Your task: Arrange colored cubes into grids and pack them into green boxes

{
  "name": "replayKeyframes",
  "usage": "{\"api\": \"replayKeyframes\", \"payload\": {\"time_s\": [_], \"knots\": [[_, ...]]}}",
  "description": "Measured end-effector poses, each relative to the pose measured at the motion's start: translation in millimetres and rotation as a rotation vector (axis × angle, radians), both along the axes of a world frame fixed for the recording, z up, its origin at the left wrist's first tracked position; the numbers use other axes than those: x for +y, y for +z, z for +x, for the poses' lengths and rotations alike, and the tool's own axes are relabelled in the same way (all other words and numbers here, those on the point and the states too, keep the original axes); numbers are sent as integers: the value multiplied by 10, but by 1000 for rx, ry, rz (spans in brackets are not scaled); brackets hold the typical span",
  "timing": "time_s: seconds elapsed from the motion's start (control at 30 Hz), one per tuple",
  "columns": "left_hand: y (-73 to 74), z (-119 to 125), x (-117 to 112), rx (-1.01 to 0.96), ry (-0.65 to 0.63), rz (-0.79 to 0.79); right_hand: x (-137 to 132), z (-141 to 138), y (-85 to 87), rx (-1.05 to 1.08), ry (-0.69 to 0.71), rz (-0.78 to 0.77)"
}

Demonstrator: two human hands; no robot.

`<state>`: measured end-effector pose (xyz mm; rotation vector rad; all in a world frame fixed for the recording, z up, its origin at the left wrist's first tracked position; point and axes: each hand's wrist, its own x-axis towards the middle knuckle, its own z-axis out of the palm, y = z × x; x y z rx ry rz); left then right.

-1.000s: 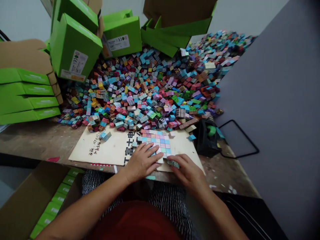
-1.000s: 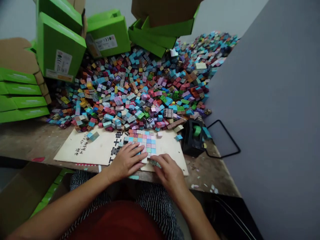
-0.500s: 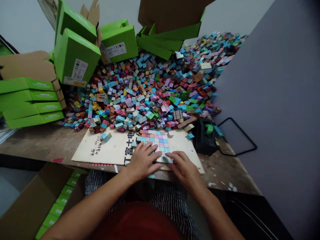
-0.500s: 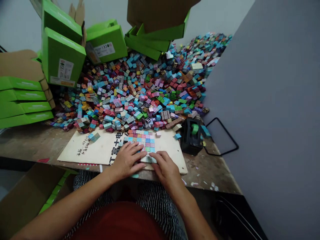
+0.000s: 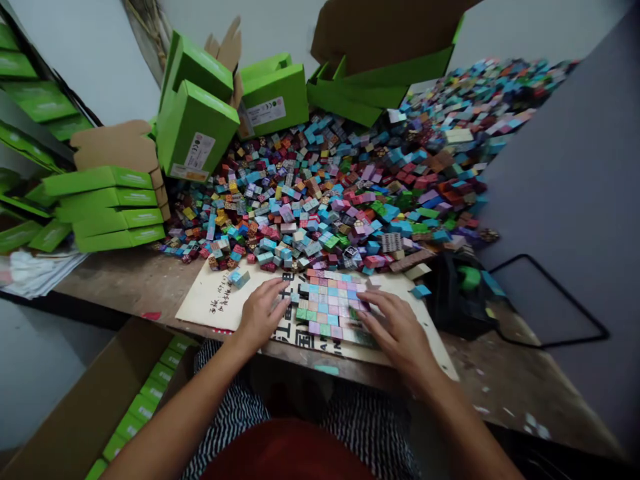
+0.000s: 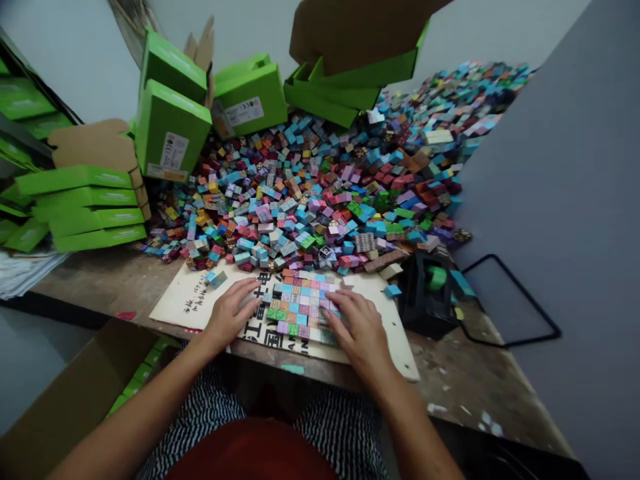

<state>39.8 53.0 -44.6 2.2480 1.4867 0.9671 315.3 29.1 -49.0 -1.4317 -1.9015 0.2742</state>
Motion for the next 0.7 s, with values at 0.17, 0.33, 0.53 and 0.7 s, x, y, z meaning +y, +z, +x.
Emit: {"api": "replayKeyframes", "payload": {"time_s": [0.17,0.33,0.53,0.7], "knots": [[85,-108,150,-61,-23,-44,395,-351,-81,-217,133,59],[182,-449,209,65,307,154,540,-551,-114,-481,121,-67],[-10,-783,358,267,360,-15,544,-598,-158,-487,136,-103],[30,-718,331,270,503,35,500,-287,-29,-282,140,-30]]}}
